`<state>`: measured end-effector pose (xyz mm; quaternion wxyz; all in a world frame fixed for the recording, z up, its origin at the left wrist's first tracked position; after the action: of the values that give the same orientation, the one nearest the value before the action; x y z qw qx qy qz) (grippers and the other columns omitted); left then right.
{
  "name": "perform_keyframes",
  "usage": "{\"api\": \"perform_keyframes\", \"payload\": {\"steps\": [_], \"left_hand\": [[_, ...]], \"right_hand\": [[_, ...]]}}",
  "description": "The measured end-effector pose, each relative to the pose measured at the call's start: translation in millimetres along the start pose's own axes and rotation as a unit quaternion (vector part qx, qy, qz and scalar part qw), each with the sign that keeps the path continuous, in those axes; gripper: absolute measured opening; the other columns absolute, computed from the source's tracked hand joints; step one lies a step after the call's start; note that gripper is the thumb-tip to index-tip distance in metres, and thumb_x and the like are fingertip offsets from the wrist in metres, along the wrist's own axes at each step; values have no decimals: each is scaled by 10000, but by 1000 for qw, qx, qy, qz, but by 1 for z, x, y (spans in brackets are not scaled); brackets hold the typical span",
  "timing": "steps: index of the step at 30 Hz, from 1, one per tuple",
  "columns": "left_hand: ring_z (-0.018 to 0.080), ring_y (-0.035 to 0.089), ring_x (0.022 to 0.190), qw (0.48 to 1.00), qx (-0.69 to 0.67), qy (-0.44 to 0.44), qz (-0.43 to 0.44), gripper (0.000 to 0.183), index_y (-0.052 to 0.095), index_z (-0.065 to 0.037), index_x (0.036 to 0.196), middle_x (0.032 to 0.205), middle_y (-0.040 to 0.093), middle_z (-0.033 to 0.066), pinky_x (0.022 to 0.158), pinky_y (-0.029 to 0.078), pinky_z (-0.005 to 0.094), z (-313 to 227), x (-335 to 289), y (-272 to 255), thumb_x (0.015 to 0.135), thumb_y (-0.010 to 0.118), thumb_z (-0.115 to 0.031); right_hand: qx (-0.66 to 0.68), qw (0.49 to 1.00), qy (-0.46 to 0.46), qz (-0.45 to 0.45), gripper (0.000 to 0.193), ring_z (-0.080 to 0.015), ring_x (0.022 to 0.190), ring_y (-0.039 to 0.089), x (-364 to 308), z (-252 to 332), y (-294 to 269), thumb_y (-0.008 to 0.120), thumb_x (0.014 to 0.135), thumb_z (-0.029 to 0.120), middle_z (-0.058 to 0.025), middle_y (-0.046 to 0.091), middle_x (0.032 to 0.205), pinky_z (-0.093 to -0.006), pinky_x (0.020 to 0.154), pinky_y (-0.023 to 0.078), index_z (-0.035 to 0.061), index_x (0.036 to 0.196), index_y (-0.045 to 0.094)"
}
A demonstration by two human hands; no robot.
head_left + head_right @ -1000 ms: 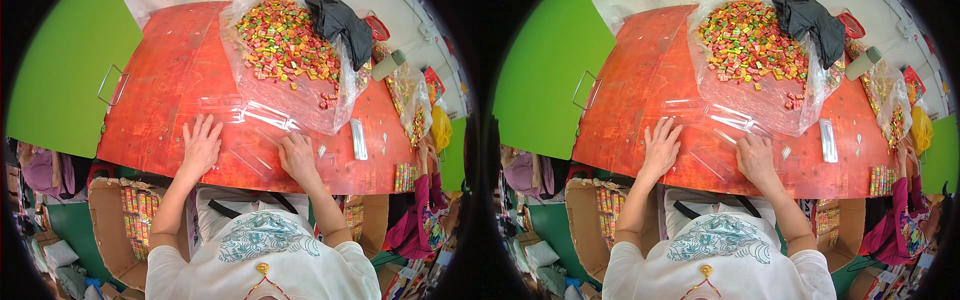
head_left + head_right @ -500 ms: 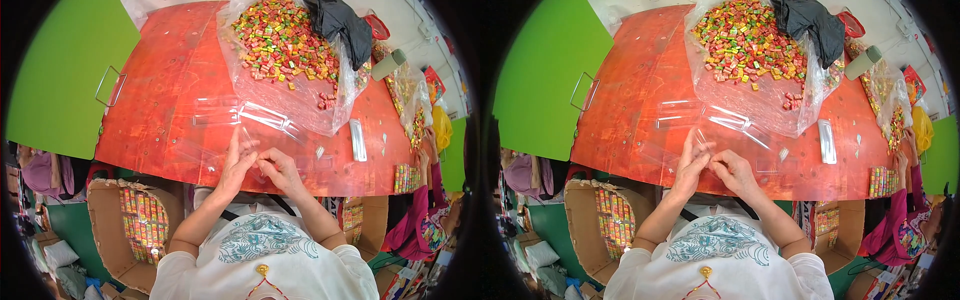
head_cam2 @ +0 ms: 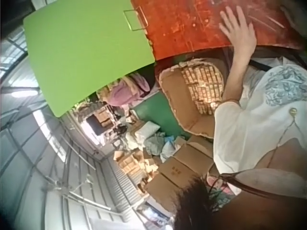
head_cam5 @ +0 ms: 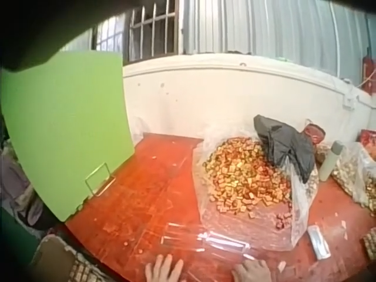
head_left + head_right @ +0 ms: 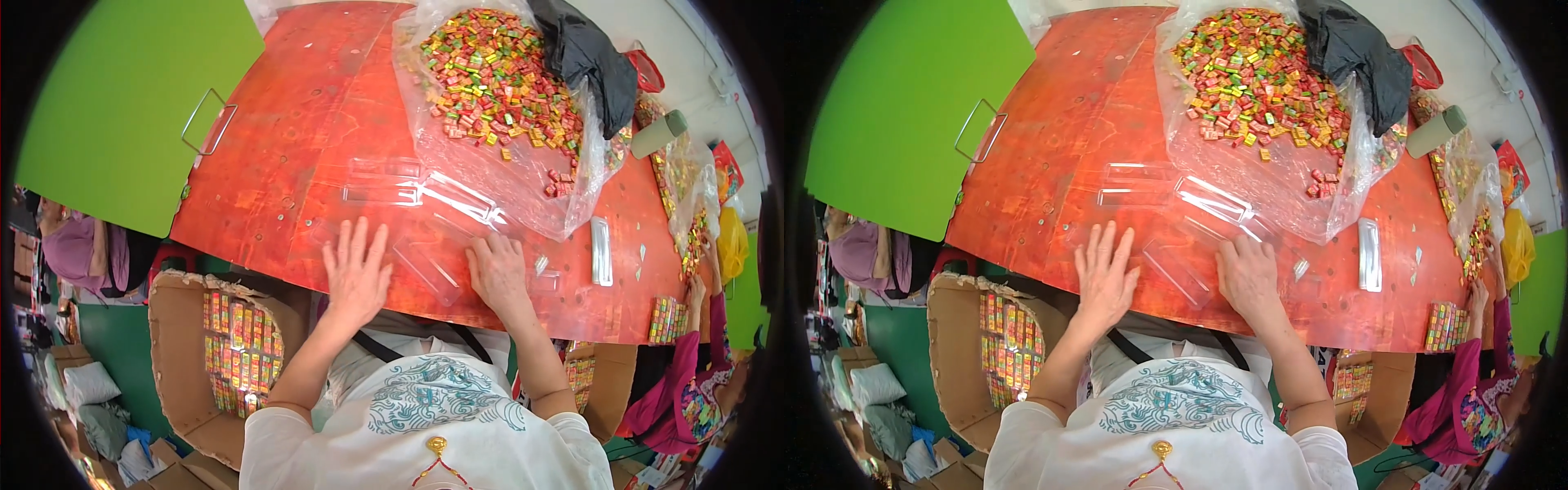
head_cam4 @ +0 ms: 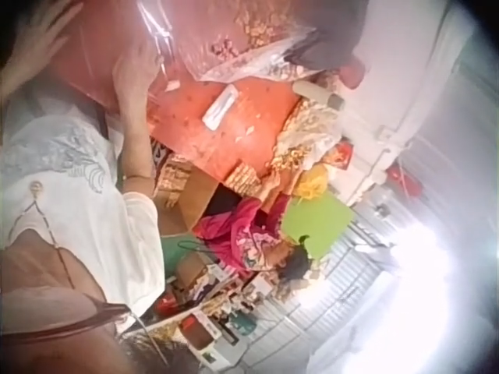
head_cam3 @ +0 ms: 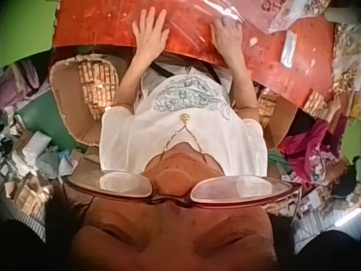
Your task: Packing small colorful packaged items into cardboard boxes and plastic cases.
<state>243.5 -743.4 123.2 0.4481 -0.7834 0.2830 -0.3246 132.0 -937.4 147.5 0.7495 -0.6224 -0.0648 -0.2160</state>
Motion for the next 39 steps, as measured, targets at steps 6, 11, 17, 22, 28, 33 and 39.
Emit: {"api": "perform_keyframes", "payload": {"steps": [6,11,17,22,28,33,39], "left_hand": [[436,172,1428,997,48,-55,29,651,334,-120,1484,1538,231,217,1093,156,664,26,12,15,905,587,-279],[433,157,1435,998,5,-69,-1,622,359,-102,1469,1539,229,222,1106,134,653,25,32,18,910,579,-263],[389,213,1433,998,-13,54,-15,563,424,-90,1424,1535,283,165,1099,177,649,-14,33,15,912,584,-259],[379,234,1428,991,-38,115,50,548,451,-79,1403,1512,334,162,1096,172,658,-45,38,38,899,593,-241],[373,280,1404,992,-66,99,40,507,487,-59,1366,1472,376,178,1087,165,663,-51,43,34,892,591,-207],[385,454,1270,945,-325,16,-27,637,288,-6,1479,1431,384,262,1037,394,444,-47,45,12,921,573,-125],[264,471,1238,692,-706,-145,-51,781,37,-52,1540,1434,391,214,991,430,385,-45,46,35,963,550,-172]], "right_hand": [[33,999,25,-21,67,-266,858,576,20,-10,7,648,827,117,-90,565,862,-385,765,417,77,875,624],[-95,995,0,-1,83,-262,880,581,49,-26,26,657,800,135,-87,580,886,-384,794,417,82,860,634],[-131,990,-19,45,94,-251,880,583,49,-29,38,641,793,163,-87,582,881,-395,802,409,80,837,629],[-139,990,-13,21,80,-251,846,581,47,-32,36,626,792,149,-85,571,850,-390,781,407,78,826,610],[-130,991,5,-28,53,-252,821,578,47,-43,11,610,798,116,-83,558,828,-382,760,409,82,832,589],[-90,991,-12,-101,70,-257,806,561,41,-19,-20,629,804,71,-83,552,834,-390,740,404,78,861,590],[166,984,22,-69,108,-286,791,580,23,24,-18,626,812,8,-112,577,841,-385,700,438,49,912,625]]}}
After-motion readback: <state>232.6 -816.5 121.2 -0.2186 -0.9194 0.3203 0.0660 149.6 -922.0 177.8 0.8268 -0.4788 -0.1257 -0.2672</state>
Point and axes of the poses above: each hand's wrist, its own x-axis towards the middle knuckle, its own y-axis out of the palm, z = x × y, the point moved 5 cm from there along x, towards the middle knuckle
